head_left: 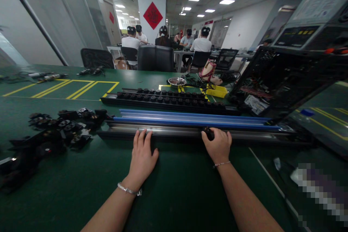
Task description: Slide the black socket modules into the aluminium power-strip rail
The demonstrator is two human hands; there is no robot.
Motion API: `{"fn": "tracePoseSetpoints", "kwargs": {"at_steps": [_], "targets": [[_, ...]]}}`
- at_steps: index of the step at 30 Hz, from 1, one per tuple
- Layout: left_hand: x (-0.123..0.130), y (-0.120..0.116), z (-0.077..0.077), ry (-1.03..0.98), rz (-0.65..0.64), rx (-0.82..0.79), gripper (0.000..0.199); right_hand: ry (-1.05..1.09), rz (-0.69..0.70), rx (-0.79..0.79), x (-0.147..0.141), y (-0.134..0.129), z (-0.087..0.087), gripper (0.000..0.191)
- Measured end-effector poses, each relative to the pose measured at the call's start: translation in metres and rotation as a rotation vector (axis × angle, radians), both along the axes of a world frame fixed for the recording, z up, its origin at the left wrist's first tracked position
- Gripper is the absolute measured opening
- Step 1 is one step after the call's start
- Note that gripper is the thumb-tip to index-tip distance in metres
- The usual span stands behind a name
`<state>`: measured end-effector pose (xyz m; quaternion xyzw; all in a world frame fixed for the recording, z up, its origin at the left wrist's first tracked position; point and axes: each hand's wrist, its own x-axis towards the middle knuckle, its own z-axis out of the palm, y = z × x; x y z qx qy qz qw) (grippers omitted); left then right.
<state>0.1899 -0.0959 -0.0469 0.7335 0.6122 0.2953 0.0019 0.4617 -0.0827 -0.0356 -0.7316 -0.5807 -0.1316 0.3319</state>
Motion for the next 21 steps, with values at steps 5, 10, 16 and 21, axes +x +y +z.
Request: {"fn": "tracePoseSetpoints", "kwargs": {"at_steps": [5,10,16,21], "targets": [[0.0004,0.0000,0.0001,-0.005,-0.003,0.012,0.056,-0.010,0.028,-0.008,-0.0034,-0.0017,0.0023,0.034],[-0.0001,0.0003,-0.0011,-0.012,-0.004,0.016,0.056,-0.009,0.031,-0.012,-0.0045,-0.0016,0.0022,0.035],[-0.0008,0.0001,-0.0012,-0.011,-0.005,0.003,0.055,-0.007,0.037,0.001,-0.0055,-0.0019,0.0018,0.034],[-0.0010,0.0004,-0.0012,-0.024,-0.014,0.017,0.056,-0.001,0.060,-0.009,-0.0074,-0.0035,0.0042,0.035]]}}
